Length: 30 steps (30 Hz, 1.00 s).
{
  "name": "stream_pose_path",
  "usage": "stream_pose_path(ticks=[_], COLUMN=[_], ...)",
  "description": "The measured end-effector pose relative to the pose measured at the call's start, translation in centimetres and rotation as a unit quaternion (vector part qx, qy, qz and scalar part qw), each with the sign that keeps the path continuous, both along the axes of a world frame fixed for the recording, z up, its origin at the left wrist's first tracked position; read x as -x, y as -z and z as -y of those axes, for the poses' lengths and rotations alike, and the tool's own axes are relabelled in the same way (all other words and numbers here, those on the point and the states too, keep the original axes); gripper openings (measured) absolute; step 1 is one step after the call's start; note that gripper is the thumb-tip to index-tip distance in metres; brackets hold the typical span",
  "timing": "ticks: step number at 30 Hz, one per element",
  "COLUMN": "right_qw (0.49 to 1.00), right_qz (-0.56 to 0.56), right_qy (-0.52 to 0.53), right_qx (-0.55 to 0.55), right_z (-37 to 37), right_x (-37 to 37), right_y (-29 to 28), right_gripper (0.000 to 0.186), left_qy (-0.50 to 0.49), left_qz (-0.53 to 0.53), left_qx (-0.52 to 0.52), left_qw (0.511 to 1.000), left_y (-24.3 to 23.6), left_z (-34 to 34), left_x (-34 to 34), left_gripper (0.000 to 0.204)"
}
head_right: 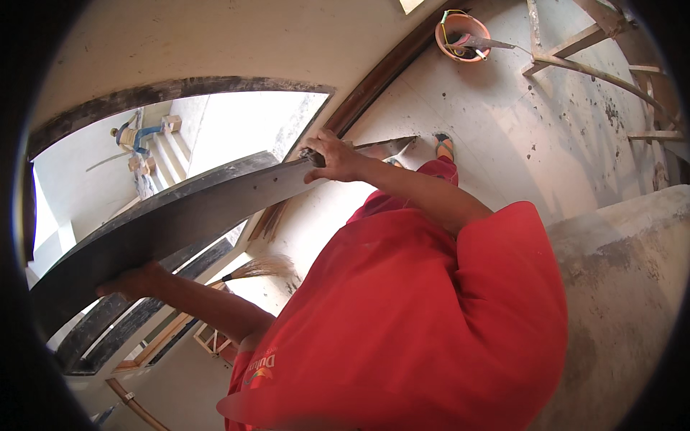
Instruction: The person uses a hand tool to smooth a curved plaster wall, then picks up a long wooden plank and cleans its surface with a small hand scraper while standing near a staircase.
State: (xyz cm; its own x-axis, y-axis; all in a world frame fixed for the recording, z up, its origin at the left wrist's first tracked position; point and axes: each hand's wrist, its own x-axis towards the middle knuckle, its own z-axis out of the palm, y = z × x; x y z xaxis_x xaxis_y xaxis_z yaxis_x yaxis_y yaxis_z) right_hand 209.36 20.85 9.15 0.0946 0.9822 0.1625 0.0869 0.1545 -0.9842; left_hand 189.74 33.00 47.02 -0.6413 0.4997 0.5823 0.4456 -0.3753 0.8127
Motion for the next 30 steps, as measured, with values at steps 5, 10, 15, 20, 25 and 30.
stream_pose_path(ticks=[5, 10, 15, 20, 25, 30], right_qw=[0.985, 0.988, 0.994, 0.996, 1.0, 0.978], right_qz=[-0.013, 0.05, -0.029, -0.052, 0.012, -0.105], right_qy=[0.105, 0.133, 0.096, 0.032, 0.01, 0.015], right_qx=[-0.138, 0.065, -0.051, -0.059, 0.013, -0.181], right_z=[-1.8, -1.3, -1.4, -3.2, -3.4, -4.5], right_x=[3.1, 2.1, 1.7, 0.7, 1.1, 3.3], right_y=[-1.9, 13.7, 0.4, 3.2, 6.9, -11.9], right_gripper=[0.058, 0.055, 0.055, 0.049, 0.037, 0.044], left_qy=[-0.03, -0.002, -0.023, -0.059, -0.003, -0.022], left_qz=[-0.044, -0.047, -0.038, -0.026, -0.037, -0.02], left_qx=[0.039, 0.022, 0.012, 0.047, 0.012, 0.013], left_qw=[0.998, 0.999, 0.999, 0.997, 0.999, 0.999], left_y=[0.0, -0.4, -0.1, -0.3, -0.2, -0.3], left_z=[0.8, 0.2, 0.4, 1.5, -0.4, 2.1], left_x=[-1.5, -2.9, -0.7, -1.4, 2.2, 2.9], left_gripper=[0.101, 0.099, 0.097, 0.097, 0.099, 0.103])
